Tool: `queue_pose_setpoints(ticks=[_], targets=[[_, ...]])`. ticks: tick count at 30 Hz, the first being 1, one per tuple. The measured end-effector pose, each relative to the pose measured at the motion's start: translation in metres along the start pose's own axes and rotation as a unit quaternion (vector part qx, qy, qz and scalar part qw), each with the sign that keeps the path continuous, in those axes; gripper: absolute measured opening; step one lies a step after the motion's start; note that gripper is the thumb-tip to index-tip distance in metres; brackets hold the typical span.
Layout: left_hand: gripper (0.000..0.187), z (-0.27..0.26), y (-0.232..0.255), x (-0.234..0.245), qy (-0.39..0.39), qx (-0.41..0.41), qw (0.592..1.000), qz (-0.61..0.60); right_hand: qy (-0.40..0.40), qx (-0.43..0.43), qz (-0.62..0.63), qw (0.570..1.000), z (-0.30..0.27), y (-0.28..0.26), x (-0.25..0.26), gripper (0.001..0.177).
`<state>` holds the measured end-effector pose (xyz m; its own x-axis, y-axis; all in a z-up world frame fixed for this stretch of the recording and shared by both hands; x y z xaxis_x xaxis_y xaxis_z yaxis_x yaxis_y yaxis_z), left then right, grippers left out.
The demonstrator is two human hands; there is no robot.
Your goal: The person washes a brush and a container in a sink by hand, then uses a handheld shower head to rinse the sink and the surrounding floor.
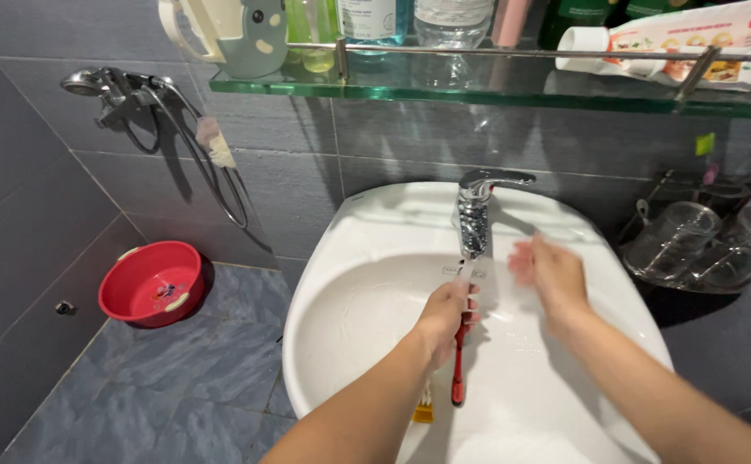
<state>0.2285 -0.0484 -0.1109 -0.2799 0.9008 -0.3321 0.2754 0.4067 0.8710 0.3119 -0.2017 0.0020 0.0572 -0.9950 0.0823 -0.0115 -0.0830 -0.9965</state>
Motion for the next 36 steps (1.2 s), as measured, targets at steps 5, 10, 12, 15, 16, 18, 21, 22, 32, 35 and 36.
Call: queue_pose_setpoints(ticks=[5, 10, 12, 15, 16, 18, 21, 22, 32, 35, 36], targets=[[0.041, 0.006, -0.012, 0.024, 0.063, 0.018, 0.997, -0.042, -0.053, -0.304, 0.298, 0.903, -0.029, 0.096, -0.062, 0.021], [0.047, -0.019, -0.008, 0.048, 0.104, 0.047, 0.991, -0.073, -0.186, -0.409, 0.454, 0.769, -0.026, 0.105, -0.141, 0.013], [0.052, -0.033, -0.005, 0.041, 0.091, 0.066, 0.992, -0.064, -0.282, -0.425, 0.477, 0.715, -0.023, 0.102, -0.168, 0.026], [0.048, -0.044, 0.0, 0.035, 0.094, 0.077, 0.988, -0.093, -0.315, -0.421, 0.465, 0.712, -0.017, 0.104, -0.177, 0.039], [0.047, -0.043, -0.001, 0.032, 0.093, 0.082, 0.987, -0.097, -0.265, -0.406, 0.432, 0.761, -0.01, 0.11, -0.168, 0.034], [0.046, -0.037, -0.005, 0.027, 0.087, 0.096, 0.986, -0.105, -0.269, -0.355, 0.407, 0.797, -0.008, 0.098, -0.157, 0.019], [0.054, -0.019, -0.003, 0.009, 0.04, 0.069, 0.992, -0.097, -0.313, -0.274, 0.372, 0.83, -0.022, 0.062, -0.138, 0.008], [0.053, -0.013, -0.004, 0.004, 0.041, 0.073, 0.994, -0.076, -0.245, -0.264, 0.317, 0.877, -0.023, 0.061, -0.116, 0.013], [0.021, 0.046, 0.007, -0.024, -0.012, -0.009, 0.997, -0.071, -0.126, -0.253, -0.011, 0.959, -0.08, 0.063, -0.039, 0.029], [0.016, 0.018, 0.028, -0.017, 0.021, 0.033, 0.998, 0.039, -0.145, -0.317, 0.142, 0.927, -0.099, 0.074, -0.058, 0.036], [0.018, 0.006, 0.033, -0.008, 0.043, 0.059, 0.992, 0.107, -0.161, -0.316, 0.16, 0.921, -0.1, 0.076, -0.065, 0.04]])
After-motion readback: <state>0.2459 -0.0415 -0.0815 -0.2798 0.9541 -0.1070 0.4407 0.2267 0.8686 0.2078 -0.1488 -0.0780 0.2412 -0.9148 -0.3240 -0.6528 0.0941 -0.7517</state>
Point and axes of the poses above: each hand's wrist, its own z-axis towards the middle knuckle, its own x-axis out of the back of the hand, y = z × x, the point moved 10 cm from there along z, towards the middle knuckle, and after that the axes turned 2 degrees about y, right-handed, at the moved point
